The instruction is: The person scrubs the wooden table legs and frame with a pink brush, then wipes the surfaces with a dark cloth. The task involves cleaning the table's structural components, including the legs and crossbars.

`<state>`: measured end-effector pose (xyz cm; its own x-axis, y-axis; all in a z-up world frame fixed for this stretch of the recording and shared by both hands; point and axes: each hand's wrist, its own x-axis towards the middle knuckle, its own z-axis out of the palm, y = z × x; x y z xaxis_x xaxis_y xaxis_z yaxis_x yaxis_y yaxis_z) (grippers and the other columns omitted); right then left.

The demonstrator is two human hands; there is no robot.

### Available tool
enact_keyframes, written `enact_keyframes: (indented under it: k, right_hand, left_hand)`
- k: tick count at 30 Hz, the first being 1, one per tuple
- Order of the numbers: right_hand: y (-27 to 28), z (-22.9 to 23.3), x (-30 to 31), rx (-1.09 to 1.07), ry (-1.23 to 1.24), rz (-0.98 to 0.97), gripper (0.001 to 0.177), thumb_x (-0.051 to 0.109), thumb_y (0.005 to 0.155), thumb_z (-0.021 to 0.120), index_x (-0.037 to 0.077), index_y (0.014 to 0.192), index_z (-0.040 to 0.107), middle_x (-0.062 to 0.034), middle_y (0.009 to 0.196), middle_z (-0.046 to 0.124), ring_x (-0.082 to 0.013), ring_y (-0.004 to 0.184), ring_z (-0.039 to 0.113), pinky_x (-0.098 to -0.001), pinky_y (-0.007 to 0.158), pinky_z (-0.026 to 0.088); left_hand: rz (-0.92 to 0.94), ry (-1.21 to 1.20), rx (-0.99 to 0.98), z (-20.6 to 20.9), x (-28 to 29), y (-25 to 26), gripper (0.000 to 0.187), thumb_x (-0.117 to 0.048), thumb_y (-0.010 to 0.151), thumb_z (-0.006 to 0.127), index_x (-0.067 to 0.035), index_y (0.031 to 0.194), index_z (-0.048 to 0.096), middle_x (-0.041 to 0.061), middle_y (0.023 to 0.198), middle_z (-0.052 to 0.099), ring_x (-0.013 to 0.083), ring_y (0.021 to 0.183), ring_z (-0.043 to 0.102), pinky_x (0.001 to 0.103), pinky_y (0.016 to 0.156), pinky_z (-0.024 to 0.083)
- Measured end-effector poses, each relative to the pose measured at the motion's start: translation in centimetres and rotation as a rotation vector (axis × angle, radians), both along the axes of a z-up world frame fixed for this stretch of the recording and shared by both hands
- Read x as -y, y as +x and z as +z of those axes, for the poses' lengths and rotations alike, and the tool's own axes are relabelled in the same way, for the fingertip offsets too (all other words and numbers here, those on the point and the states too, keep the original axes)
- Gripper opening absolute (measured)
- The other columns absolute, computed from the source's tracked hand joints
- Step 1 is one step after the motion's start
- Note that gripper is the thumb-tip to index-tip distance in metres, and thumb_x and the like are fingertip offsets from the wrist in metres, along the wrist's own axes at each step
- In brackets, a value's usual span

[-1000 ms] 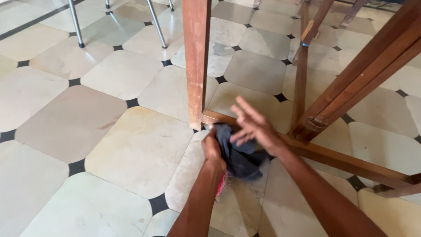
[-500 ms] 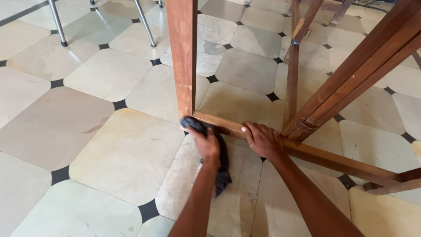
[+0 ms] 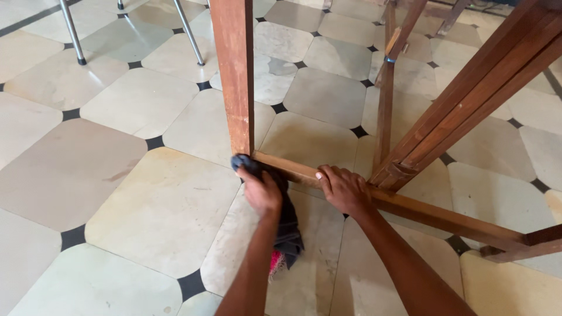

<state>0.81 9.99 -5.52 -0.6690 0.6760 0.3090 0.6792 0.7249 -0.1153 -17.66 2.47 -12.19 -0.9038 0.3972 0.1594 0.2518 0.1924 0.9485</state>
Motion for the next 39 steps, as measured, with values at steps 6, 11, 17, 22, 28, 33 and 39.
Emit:
enact_keyframes:
  k: [6,11,17,22,28,33,39]
  right_hand:
    - [0.1,-0.3,-0.9,-0.068,-0.215,-0.026,0.048,0.048,0.106,0.035,0.018,0.133,0.060,-0.0123,0.123,0.070,-0.0353,0.110,0.065,-0.0496,0.095,0.049]
    - [0.8,0.5,-2.2,-0.199,-0.576,-0.075,0.061,0.055,0.103,0.027,0.022,0.149,0.051,-0.0131,0.132,0.067,-0.0354,0.115,0.065,-0.0453,0.100,0.047]
    - [1.0,0.3,-1.6,-0.072,-0.466,-0.072,0.058,0.054,0.104,0.035,0.018,0.140,0.063,-0.0138,0.126,0.073,-0.0346,0.117,0.068,-0.0441,0.100,0.051]
    - [0.9,1.6,-1.2,-0.098,-0.554,-0.104,0.059,0.054,0.100,0.041,0.019,0.144,0.056,-0.0151,0.122,0.073,-0.0344,0.113,0.069,-0.0436,0.099,0.052]
    - [0.4,1.7,-0.1,0.089,-0.357,-0.058,0.063,0.058,0.096,0.048,0.019,0.146,0.051,-0.0125,0.130,0.068,-0.0333,0.119,0.065,-0.0466,0.099,0.051]
    - [-3.0,1.4,-0.9,0.140,-0.355,0.028,0.070,0.058,0.097,0.053,0.014,0.151,0.041,-0.0160,0.138,0.061,-0.0349,0.124,0.061,-0.0485,0.101,0.050]
    - [-4.7,1.8,-0.1,0.114,-0.313,0.035,0.071,0.055,0.090,0.063,0.017,0.147,0.045,-0.0133,0.137,0.063,-0.0330,0.123,0.062,-0.0490,0.098,0.051]
  left_hand:
    - [-0.328,-0.178,-0.030,2.7,1.5,6.2,0.065,-0.022,0.096,0.059,0.005,0.145,0.026,0.033,0.090,0.070,0.0532,0.082,0.067,0.058,0.076,0.053]
    - [-0.600,-0.148,-0.001,3.1,2.7,10.0,0.071,-0.025,0.094,0.063,0.007,0.144,0.024,0.033,0.097,0.070,0.0545,0.090,0.065,0.059,0.080,0.052]
    - [-0.299,0.127,-0.008,0.6,1.1,5.7,0.067,-0.032,0.088,0.074,-0.004,0.143,0.049,0.028,0.112,0.073,0.0451,0.103,0.074,0.051,0.089,0.057]
    - [0.214,0.086,0.081,2.4,1.1,-3.2,0.079,-0.038,0.097,0.063,-0.014,0.162,0.025,0.026,0.128,0.067,0.0468,0.111,0.065,0.054,0.094,0.049]
    - [-0.032,-0.166,-0.117,4.5,2.2,-5.0,0.084,-0.024,0.092,0.057,-0.018,0.164,0.014,0.027,0.141,0.058,0.0479,0.108,0.065,0.055,0.090,0.050]
    - [-0.077,-0.196,0.004,4.9,2.6,-5.1,0.093,-0.024,0.088,0.058,-0.020,0.163,0.004,0.027,0.137,0.059,0.0486,0.102,0.065,0.057,0.088,0.049]
    - [-0.003,-0.064,-0.064,8.2,2.3,-2.8,0.088,-0.022,0.093,0.059,-0.028,0.165,0.010,0.027,0.113,0.070,0.0455,0.098,0.068,0.055,0.087,0.050]
